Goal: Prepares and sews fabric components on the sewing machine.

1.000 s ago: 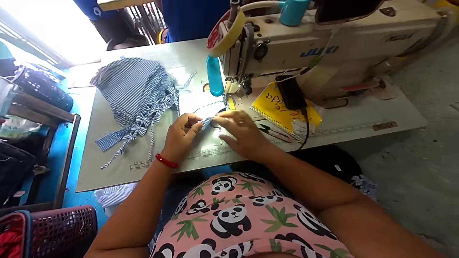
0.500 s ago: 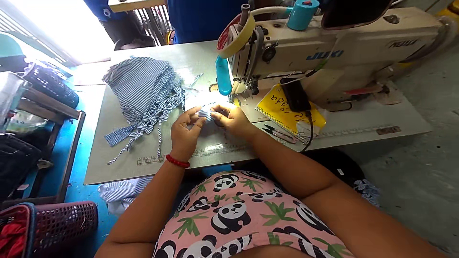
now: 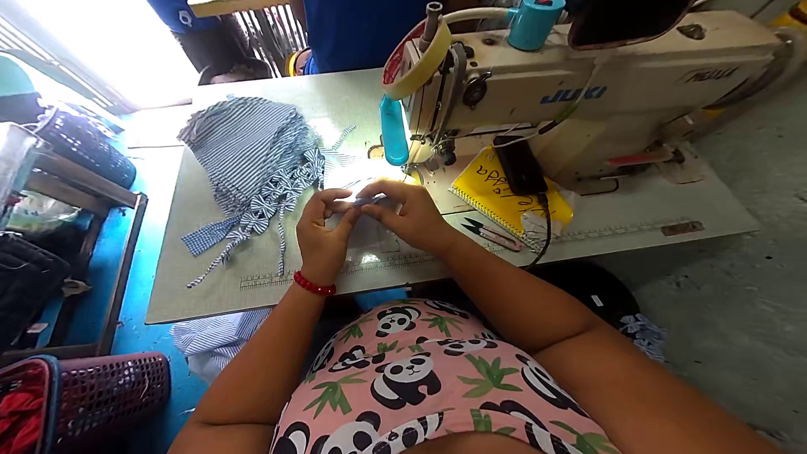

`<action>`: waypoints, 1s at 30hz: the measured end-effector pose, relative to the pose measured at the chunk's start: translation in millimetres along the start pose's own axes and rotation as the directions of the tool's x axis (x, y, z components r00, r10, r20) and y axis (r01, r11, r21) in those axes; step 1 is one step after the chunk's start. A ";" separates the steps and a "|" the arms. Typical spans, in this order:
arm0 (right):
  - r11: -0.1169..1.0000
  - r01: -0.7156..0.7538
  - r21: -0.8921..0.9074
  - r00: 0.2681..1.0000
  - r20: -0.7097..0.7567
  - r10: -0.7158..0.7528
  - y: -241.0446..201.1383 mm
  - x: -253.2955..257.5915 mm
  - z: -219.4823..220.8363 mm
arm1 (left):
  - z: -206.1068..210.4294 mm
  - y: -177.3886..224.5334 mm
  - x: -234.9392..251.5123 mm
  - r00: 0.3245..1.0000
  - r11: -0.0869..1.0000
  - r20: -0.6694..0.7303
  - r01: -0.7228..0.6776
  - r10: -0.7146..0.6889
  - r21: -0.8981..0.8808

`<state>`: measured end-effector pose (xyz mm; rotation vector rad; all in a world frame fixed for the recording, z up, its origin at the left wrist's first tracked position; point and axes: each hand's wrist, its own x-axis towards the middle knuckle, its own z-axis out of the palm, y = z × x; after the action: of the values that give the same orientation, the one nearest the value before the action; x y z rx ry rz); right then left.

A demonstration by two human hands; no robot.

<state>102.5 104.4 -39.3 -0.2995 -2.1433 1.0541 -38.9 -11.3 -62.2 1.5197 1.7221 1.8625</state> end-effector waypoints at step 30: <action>0.780 0.132 -0.611 0.991 0.101 -0.088 -5.2 -128.6 -4.0 | 56.9 -19.6 18.5 0.734 0.671 0.662 -0.416 -0.151 0.614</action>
<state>197.9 40.9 -98.2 -0.4375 -2.4881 0.2583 -14.2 44.0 -79.6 2.2682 2.0483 0.3765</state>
